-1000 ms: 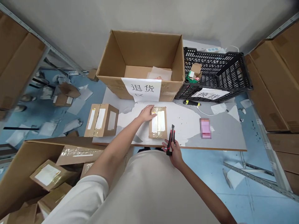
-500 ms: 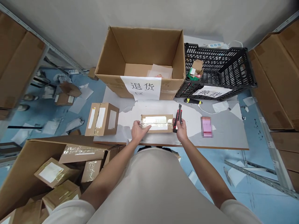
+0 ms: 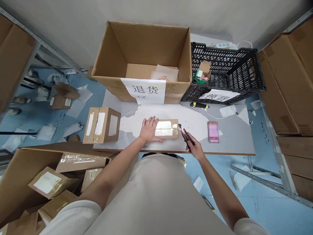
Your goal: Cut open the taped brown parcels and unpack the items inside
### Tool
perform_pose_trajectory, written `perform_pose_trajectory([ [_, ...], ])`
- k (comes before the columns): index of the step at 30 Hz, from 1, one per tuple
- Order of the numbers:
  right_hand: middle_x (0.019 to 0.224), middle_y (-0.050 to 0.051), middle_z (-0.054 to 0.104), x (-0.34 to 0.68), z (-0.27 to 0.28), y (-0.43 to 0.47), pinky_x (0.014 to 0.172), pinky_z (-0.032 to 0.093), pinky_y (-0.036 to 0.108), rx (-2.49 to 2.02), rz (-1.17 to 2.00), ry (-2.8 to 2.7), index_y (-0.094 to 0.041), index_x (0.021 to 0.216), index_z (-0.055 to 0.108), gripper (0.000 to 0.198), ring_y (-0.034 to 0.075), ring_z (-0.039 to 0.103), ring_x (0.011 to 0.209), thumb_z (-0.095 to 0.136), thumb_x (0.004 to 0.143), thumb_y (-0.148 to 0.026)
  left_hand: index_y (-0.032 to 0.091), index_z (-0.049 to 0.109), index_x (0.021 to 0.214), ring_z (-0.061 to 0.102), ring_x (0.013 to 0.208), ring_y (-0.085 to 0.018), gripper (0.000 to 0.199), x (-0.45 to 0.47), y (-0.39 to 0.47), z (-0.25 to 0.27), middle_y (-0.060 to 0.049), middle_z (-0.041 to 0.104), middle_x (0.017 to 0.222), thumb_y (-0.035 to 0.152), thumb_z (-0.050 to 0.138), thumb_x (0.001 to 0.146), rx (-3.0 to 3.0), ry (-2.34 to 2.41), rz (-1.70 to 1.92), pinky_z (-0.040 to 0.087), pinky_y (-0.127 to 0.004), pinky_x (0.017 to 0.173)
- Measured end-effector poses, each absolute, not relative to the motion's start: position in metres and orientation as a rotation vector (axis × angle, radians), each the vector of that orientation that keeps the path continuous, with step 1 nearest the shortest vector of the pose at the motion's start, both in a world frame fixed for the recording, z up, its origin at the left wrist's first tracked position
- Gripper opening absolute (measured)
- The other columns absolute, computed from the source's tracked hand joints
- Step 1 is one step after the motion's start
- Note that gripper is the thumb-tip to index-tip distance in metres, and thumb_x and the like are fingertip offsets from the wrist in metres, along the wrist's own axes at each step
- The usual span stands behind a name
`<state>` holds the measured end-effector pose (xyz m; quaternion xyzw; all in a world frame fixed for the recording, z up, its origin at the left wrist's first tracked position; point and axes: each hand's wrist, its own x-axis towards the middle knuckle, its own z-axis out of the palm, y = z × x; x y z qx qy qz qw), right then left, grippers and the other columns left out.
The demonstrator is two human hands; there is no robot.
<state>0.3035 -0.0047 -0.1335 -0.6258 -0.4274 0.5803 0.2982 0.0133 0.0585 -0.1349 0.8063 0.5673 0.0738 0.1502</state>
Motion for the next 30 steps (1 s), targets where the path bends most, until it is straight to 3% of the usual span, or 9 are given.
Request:
perform_pose_trajectory([
  [8,0.081,0.002,0.065,0.313,-0.136,0.0,0.031,0.037,0.021,-1.658,1.603,-1.147,-0.024,0.139,0.037,0.07,0.005,0.043,0.039,0.054,0.078,-0.052,0.015,0.031,0.139,0.03,0.129,-0.037,0.106,0.016,0.058,-0.13,-0.018,0.034,0.143,0.063,0.069,0.053,2.276,1.666,0.15,0.009,-0.051,0.11],
  [18,0.066,-0.002,0.061,0.334,-0.112,0.016,0.036,0.04,0.022,-1.652,1.682,-1.503,-0.026,0.134,0.046,0.058,0.006,0.04,0.038,0.055,0.079,-0.041,0.015,0.035,0.137,0.033,0.125,-0.038,0.103,0.017,0.057,-0.132,-0.018,0.033,0.143,0.059,0.072,0.051,2.241,1.659,0.251,0.014,-0.053,0.108],
  [23,0.049,-0.005,0.05,0.342,-0.109,0.001,0.034,0.037,0.023,-1.652,1.684,-1.562,-0.023,0.135,0.046,0.058,0.008,0.037,0.034,0.053,0.081,-0.04,0.015,0.032,0.139,0.031,0.127,-0.038,0.105,0.018,0.058,-0.132,-0.018,0.03,0.145,0.058,0.071,0.052,2.246,1.676,0.171,0.012,-0.053,0.109],
  [30,0.054,-0.004,0.054,0.345,-0.116,-0.022,0.036,0.04,0.024,-1.665,1.648,-1.58,-0.025,0.131,0.05,0.053,0.009,0.04,0.037,0.05,0.081,-0.043,0.014,0.03,0.14,0.029,0.128,-0.038,0.109,0.016,0.058,-0.138,-0.018,0.028,0.146,0.065,0.067,0.051,2.243,1.647,0.235,0.008,-0.052,0.11],
])
